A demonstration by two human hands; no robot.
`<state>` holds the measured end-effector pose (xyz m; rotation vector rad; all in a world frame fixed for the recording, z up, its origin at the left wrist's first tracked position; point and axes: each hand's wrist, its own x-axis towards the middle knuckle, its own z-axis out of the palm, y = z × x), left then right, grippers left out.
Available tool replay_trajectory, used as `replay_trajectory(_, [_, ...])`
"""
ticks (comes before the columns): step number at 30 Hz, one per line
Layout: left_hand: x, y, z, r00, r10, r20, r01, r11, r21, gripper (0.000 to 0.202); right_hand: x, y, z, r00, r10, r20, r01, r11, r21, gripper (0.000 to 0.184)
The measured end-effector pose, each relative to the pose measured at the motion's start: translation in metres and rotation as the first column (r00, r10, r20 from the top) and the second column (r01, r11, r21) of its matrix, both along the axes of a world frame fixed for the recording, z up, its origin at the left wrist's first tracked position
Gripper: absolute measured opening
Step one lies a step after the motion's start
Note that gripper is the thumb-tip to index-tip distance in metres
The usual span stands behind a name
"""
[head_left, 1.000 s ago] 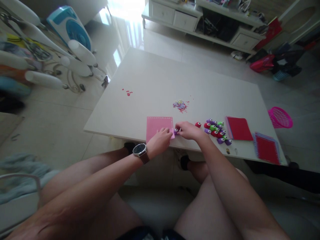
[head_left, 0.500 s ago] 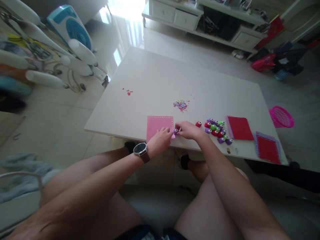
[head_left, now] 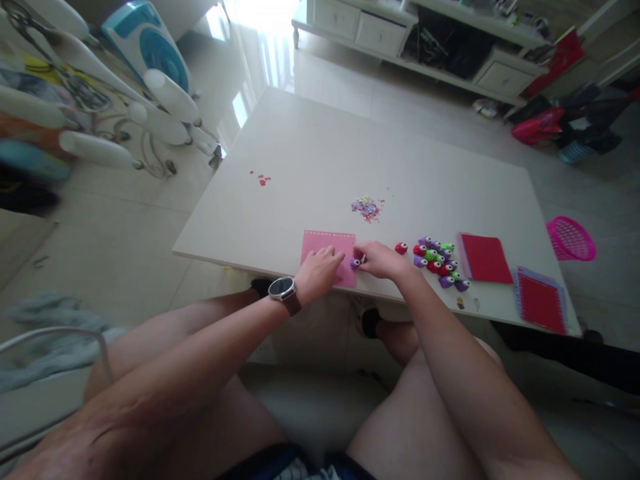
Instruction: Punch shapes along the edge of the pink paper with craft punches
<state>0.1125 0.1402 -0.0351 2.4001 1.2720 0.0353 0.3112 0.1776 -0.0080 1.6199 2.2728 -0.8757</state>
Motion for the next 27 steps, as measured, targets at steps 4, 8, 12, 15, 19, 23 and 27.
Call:
replay_trajectory(4, [-0.001, 0.0, -0.003, 1.0, -0.004, -0.005, 0.004, 0.998, -0.056, 0.041, 0.004, 0.002, -0.001, 0.999, -0.016, -0.028, 0.015, 1.0, -0.019, 0.013])
replay_trajectory(8, [-0.002, -0.001, -0.002, 0.999, -0.033, -0.001, 0.033, 0.996, -0.085, 0.054, 0.006, 0.004, 0.001, 0.995, -0.07, -0.07, 0.065, 0.995, -0.074, 0.013])
replay_trajectory(12, [-0.003, -0.001, -0.003, 0.999, -0.035, 0.01, 0.036, 0.995, -0.094, 0.058, 0.009, 0.005, 0.003, 0.993, -0.103, -0.05, 0.097, 0.99, -0.105, 0.014])
replay_trajectory(15, [-0.003, -0.001, -0.005, 0.999, -0.036, 0.017, 0.038, 0.994, -0.103, 0.059, 0.011, 0.007, 0.004, 0.993, -0.107, -0.057, 0.099, 0.986, -0.132, 0.013])
replay_trajectory(19, [-0.003, -0.001, -0.008, 0.999, -0.038, 0.028, 0.04, 0.994, -0.099, 0.058, 0.012, 0.008, 0.004, 0.994, -0.105, -0.032, 0.1, 0.986, -0.133, 0.011])
replay_trajectory(23, [-0.004, -0.001, -0.009, 0.998, -0.049, 0.034, 0.051, 0.995, -0.083, 0.058, 0.01, 0.008, 0.004, 0.992, -0.114, -0.049, 0.107, 0.986, -0.13, 0.012])
replay_trajectory(27, [-0.004, -0.002, -0.005, 0.998, -0.053, 0.025, 0.055, 0.994, -0.091, 0.058, 0.008, 0.008, 0.003, 0.989, -0.125, -0.078, 0.114, 0.985, -0.127, 0.012])
